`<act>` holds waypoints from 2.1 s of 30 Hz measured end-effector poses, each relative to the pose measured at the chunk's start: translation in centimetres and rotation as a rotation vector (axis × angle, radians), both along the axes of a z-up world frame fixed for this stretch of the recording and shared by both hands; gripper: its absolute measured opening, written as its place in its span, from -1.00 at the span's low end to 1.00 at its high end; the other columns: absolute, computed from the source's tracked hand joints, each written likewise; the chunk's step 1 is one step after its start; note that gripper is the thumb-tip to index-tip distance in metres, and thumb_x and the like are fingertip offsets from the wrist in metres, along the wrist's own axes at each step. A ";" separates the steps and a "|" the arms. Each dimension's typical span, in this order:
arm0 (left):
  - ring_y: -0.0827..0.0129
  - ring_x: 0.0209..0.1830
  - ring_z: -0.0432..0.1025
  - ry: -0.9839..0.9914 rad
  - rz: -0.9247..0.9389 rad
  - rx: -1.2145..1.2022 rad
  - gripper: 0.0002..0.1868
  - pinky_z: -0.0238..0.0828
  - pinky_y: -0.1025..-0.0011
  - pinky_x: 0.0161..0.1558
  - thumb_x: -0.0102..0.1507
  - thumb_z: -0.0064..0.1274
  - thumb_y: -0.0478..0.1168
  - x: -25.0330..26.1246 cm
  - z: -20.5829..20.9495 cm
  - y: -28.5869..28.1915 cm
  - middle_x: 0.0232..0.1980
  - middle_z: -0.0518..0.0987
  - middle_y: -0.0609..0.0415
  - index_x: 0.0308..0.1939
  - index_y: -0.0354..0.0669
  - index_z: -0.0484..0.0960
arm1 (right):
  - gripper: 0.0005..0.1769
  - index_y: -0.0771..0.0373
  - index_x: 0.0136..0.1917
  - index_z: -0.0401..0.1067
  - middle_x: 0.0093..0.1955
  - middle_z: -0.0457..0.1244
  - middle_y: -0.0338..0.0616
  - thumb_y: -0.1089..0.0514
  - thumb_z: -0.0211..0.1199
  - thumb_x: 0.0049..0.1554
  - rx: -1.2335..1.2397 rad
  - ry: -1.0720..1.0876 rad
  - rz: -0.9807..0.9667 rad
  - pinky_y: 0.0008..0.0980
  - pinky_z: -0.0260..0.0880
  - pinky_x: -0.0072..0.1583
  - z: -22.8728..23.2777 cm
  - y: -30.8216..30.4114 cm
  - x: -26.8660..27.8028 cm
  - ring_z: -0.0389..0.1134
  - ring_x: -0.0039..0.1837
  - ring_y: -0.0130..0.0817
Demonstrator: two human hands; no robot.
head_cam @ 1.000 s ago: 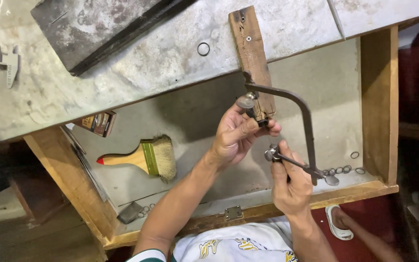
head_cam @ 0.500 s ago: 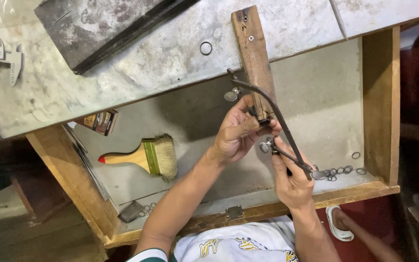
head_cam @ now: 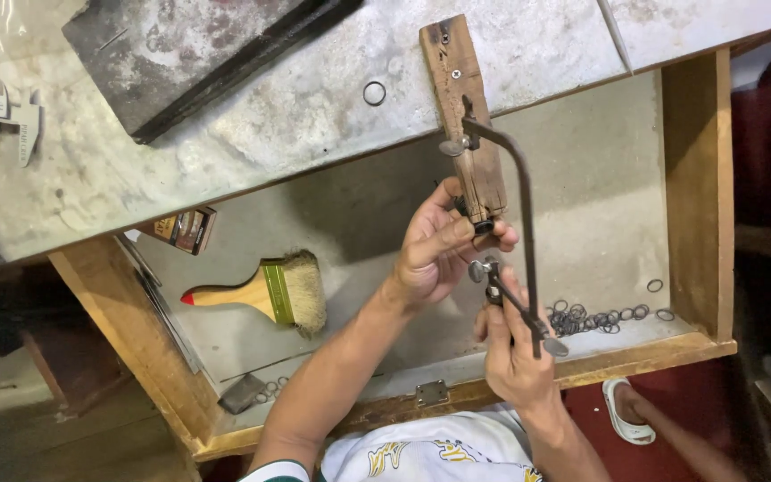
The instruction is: Using a jeweler's saw to cut individual metal jump rings from a coiled wire on a workbench.
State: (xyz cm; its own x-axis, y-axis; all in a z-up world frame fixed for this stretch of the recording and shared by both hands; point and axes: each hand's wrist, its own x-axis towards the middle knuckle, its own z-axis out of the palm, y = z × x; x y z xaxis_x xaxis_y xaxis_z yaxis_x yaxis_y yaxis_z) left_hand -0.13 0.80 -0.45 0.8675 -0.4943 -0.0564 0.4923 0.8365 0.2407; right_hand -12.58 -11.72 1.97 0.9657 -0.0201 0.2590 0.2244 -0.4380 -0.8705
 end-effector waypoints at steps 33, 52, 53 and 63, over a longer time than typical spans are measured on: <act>-0.16 0.04 0.59 -0.019 0.042 0.049 -0.60 0.57 -0.03 0.22 0.42 0.09 -0.39 -0.3 0.5 0.0 0.02 0.65 -0.28 0.26 -0.23 0.27 | -0.56 0.46 0.45 0.30 -0.08 0.23 -0.03 0.34 0.10 0.33 -0.141 0.087 -0.159 -0.33 0.30 -0.07 7.2 1.6 0.2 0.27 -0.09 -0.27; -0.13 0.03 0.59 -0.023 0.090 0.079 -0.57 0.60 0.05 0.15 0.41 0.10 -0.39 -0.4 0.3 -0.3 -0.01 0.66 -0.34 0.30 -0.26 0.29 | -0.58 0.52 0.40 0.31 0.03 0.27 0.11 0.30 0.09 0.32 -0.123 0.074 -0.162 -0.32 0.40 -0.10 5.9 1.1 -1.1 0.37 -0.11 -0.24; -0.12 0.03 0.59 -0.035 0.083 0.065 -0.57 0.59 0.07 0.16 0.41 0.11 -0.38 -0.5 0.2 -0.3 0.00 0.65 -0.34 0.30 -0.28 0.30 | -0.57 0.45 0.44 0.31 -0.09 0.22 -0.04 0.27 0.08 0.33 -0.126 0.116 -0.167 -0.38 0.31 -0.17 5.8 1.0 -1.7 0.27 -0.22 -0.39; -0.13 0.04 0.58 -0.036 0.085 0.096 -0.60 0.53 -0.04 0.21 0.40 0.10 -0.37 -0.5 -0.6 -0.4 0.03 0.63 -0.31 0.27 -0.17 0.32 | -0.64 0.45 0.38 0.36 -0.10 0.25 -0.02 0.29 0.11 0.34 -0.178 -0.010 -0.172 -0.23 0.31 -0.12 5.3 1.3 -0.7 0.27 -0.16 -0.18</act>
